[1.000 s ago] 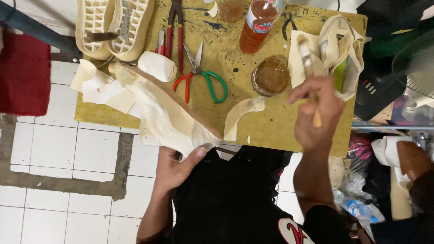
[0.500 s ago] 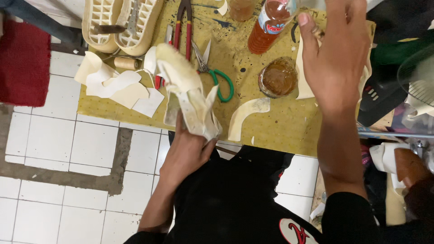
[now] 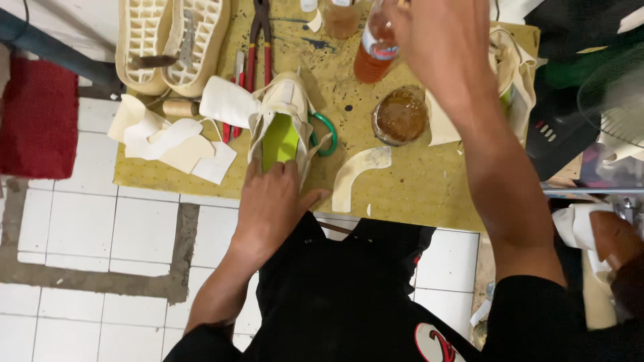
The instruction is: The person applies a brown adhesive to the edges of a shoe upper and a separate curved shoe part using a paintbrush. They repeatedly dip the brush into a container of glue and coat the surfaces, then set the parts aside.
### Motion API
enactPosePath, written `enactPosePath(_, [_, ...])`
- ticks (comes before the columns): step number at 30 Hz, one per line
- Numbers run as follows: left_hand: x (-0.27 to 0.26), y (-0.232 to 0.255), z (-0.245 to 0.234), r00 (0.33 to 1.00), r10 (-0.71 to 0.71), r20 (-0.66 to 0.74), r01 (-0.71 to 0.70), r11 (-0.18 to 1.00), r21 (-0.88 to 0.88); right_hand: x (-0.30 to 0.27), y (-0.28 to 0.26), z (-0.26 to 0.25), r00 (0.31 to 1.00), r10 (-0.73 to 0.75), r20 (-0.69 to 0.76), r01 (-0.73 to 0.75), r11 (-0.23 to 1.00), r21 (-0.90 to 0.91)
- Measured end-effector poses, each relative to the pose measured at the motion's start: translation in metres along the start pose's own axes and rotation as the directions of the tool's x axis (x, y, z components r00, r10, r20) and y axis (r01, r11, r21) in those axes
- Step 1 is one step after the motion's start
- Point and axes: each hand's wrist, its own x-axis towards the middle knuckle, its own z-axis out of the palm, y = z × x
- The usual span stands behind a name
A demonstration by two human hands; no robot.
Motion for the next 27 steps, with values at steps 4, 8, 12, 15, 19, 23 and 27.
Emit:
enactPosePath(4, [0.043,0.021,-0.054,0.865,-0.039,-0.5,-0.156,0.926,-0.343,-0.022,-0.023,-0.037,0.991,-0.075,-0.11,0.062,0.991,-0.122])
enactPosePath(8, [0.103,0.05,-0.022,0.859,-0.009,-0.512,-0.379,0.662,-0.647,-0.042,-0.04,-0.09,0.991,-0.038,-0.128,0.029,0.997,-0.066])
enactPosePath(12, [0.119,0.071,-0.027,0.885,0.14,-0.443,-0.464,0.226,-0.856,-0.066,-0.033,-0.123,0.996,0.074,0.058,-0.066,0.991,-0.12])
enactPosePath(15, [0.13,0.066,-0.034,0.768,0.423,-0.48,-0.558,0.074,-0.827,-0.083,-0.022,-0.131,0.999,-0.047,0.016,0.045,0.992,0.121])
enactPosePath(19, [0.137,0.059,-0.064,0.554,0.764,-0.33,-0.514,0.002,-0.858,-0.092,-0.015,-0.155,0.964,-0.266,0.003,0.253,0.922,0.294])
enactPosePath(23, [0.143,0.053,-0.085,0.517,0.842,-0.155,-0.483,0.138,-0.865,-0.102,0.005,-0.183,0.869,-0.408,0.281,0.277,0.87,0.409])
enactPosePath(27, [0.155,0.045,-0.086,0.518,0.854,-0.037,-0.489,0.261,-0.832,-0.122,0.019,-0.198,0.906,-0.257,0.336,0.141,0.932,0.334])
